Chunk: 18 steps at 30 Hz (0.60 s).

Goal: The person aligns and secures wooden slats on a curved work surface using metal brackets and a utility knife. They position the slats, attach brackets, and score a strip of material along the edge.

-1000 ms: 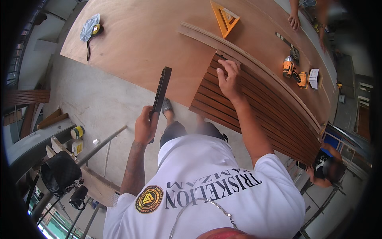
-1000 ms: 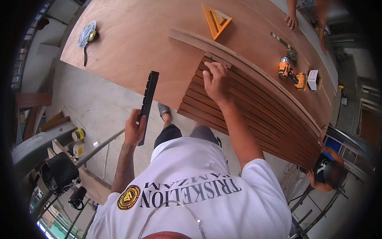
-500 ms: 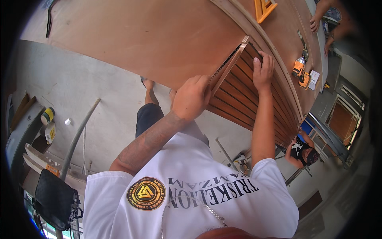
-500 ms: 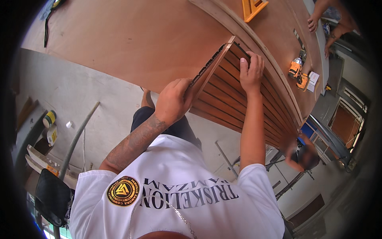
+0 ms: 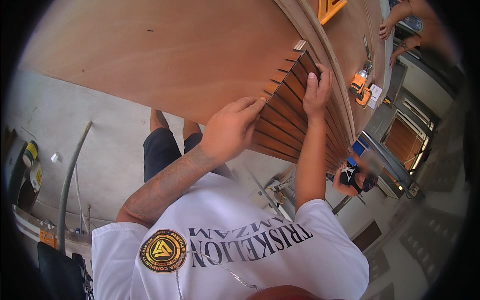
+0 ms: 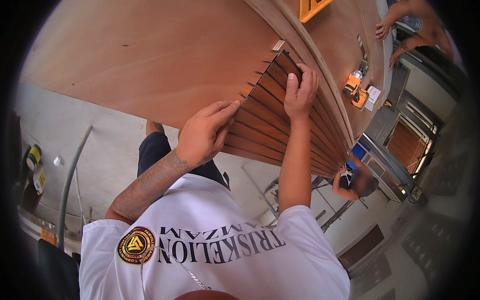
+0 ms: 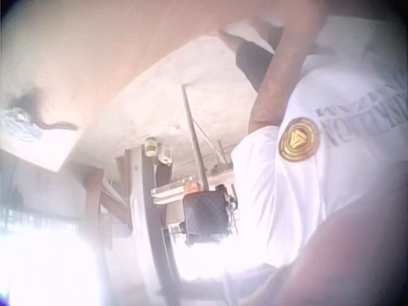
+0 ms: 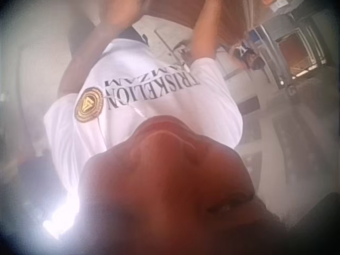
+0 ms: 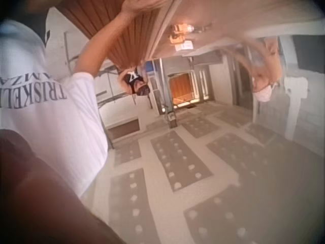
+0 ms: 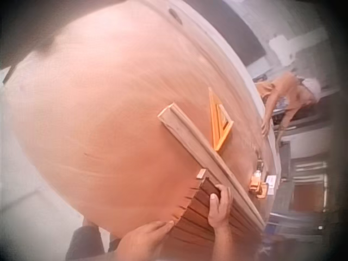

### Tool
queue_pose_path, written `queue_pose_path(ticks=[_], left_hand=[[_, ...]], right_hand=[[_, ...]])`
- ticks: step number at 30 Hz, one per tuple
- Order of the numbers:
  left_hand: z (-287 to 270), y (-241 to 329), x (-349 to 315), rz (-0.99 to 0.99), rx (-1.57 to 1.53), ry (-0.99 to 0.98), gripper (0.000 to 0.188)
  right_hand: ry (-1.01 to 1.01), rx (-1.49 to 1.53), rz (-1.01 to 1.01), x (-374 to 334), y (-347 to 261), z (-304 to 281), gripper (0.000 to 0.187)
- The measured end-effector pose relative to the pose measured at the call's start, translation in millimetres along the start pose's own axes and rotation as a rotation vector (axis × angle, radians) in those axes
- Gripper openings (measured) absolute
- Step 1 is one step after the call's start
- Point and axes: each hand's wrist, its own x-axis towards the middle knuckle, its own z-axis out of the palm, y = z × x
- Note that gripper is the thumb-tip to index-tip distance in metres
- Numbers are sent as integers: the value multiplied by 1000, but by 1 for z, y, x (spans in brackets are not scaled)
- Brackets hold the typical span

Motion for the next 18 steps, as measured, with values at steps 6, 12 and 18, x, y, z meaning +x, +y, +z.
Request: queue_pose_path(ticks=[6,12,18], left_hand=[[0,8,12,-42,7,-16,44],[-1,7,43,-26,31,-80,48],[5,10,54,8,112,-47,47]], right_hand=[[-28,28,21,0,3,-2,35],[-62,163,104,4,1,-7,33],[-63,185,115,6,2,-9,31]])
